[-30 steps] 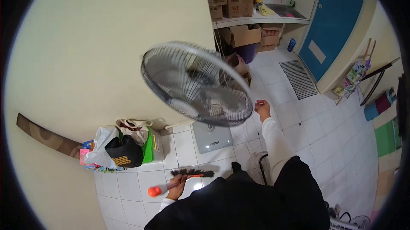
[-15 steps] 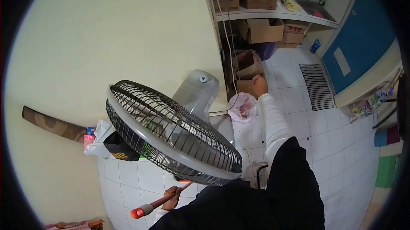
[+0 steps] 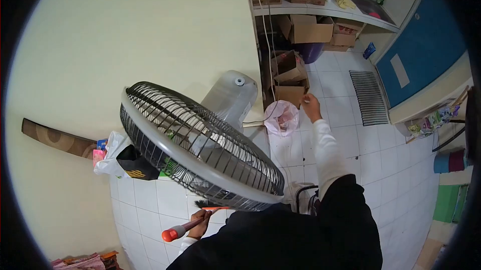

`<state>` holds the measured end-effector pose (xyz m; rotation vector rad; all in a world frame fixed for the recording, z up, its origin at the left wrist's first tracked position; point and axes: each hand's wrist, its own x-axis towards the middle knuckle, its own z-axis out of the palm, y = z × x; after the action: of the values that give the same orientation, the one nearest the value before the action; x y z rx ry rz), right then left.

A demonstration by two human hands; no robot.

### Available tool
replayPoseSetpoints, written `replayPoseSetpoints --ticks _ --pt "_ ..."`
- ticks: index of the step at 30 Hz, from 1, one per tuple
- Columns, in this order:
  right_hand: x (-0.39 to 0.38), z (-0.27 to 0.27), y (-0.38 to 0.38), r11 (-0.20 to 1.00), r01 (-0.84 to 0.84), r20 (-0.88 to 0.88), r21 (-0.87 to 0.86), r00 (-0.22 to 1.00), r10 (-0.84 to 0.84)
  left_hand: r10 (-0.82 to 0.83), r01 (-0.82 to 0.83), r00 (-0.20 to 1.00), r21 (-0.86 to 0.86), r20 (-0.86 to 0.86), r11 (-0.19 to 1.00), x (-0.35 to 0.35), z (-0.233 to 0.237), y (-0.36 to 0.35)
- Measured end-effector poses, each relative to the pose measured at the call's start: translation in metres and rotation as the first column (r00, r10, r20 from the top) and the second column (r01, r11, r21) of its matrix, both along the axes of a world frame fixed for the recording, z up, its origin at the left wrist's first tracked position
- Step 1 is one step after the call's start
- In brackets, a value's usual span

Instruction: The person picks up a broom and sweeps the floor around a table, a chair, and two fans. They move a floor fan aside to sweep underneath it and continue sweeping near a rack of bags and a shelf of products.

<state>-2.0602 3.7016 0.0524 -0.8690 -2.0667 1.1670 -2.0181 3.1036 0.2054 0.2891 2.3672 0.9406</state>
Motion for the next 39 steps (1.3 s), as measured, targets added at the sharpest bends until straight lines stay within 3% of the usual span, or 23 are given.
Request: replayPoseSetpoints --ticks 3,5,7,10,12,14,17,21,24,28,31,34,37,39 --pt "0.052 -0.022 -0.018 0.978 0.045 0.010 -0.203 0.999 -0.044 0.000 0.001 1.000 0.018 -0.012 1.000 -0.003 0.013 0.004" --pt "0.085 -0.001 -0.048 0.853 0.145 0.061 -0.502 0.989 -0.133 -0.026 0.028 0.998 0.038 -0.058 0.999 -0.003 0.010 -0.008" --pt "0.119 -0.051 -0.061 0.986 0.155 0.058 -0.066 0.987 -0.151 -0.024 0.027 0.997 0.045 -0.079 0.999 -0.001 0.012 -0.017" --pt "0.162 -0.067 -0.115 0.968 0.250 0.189 0.014 0.950 -0.249 -0.063 0.071 0.992 0.075 -0.110 0.995 -0.001 0.011 -0.032" --pt "0.187 -0.103 -0.157 0.925 0.292 0.203 -0.243 0.948 -0.246 -0.128 0.137 0.985 0.072 -0.120 0.988 -0.001 0.002 -0.046" --pt "0.211 -0.113 -0.214 0.962 0.235 0.206 -0.141 0.957 -0.203 -0.184 0.196 0.976 0.111 -0.113 0.974 0.000 0.002 -0.052" --pt "0.239 -0.090 -0.315 0.934 0.282 0.312 -0.221 0.927 -0.206 -0.311 0.322 0.946 0.137 -0.096 0.937 -0.001 -0.009 -0.073" --pt "0.293 -0.108 -0.428 0.922 0.279 0.485 -0.269 0.866 -0.120 -0.483 0.502 0.864 0.170 -0.142 0.848 0.000 -0.016 -0.088" --pt "0.347 -0.107 -0.485 0.861 0.291 0.554 -0.417 0.833 -0.013 -0.597 0.617 0.787 0.170 -0.155 0.768 0.007 -0.014 -0.093" --pt "0.424 -0.114 -0.517 0.796 0.545 0.697 -0.263 0.677 -0.234 -0.720 0.738 0.675 0.142 -0.160 0.660 0.020 -0.021 -0.086" --pt "0.486 -0.116 -0.508 0.323 0.726 0.659 -0.607 0.687 -0.305 -0.772 0.790 0.613 0.119 -0.169 0.601 0.030 -0.034 -0.082" --pt "0.530 -0.112 -0.494 0.180 0.746 0.596 -0.641 0.632 -0.495 -0.801 0.819 0.574 0.114 -0.170 0.562 0.040 -0.036 -0.069" --pt "0.553 -0.112 -0.477 0.111 0.844 0.635 -0.524 0.474 -0.611 -0.809 0.824 0.565 0.149 -0.163 0.546 0.062 -0.038 -0.052" --pt "0.580 -0.164 -0.462 0.193 0.885 0.657 -0.424 0.447 -0.607 -0.808 0.821 0.569 0.173 -0.154 0.544 0.080 -0.042 -0.039"
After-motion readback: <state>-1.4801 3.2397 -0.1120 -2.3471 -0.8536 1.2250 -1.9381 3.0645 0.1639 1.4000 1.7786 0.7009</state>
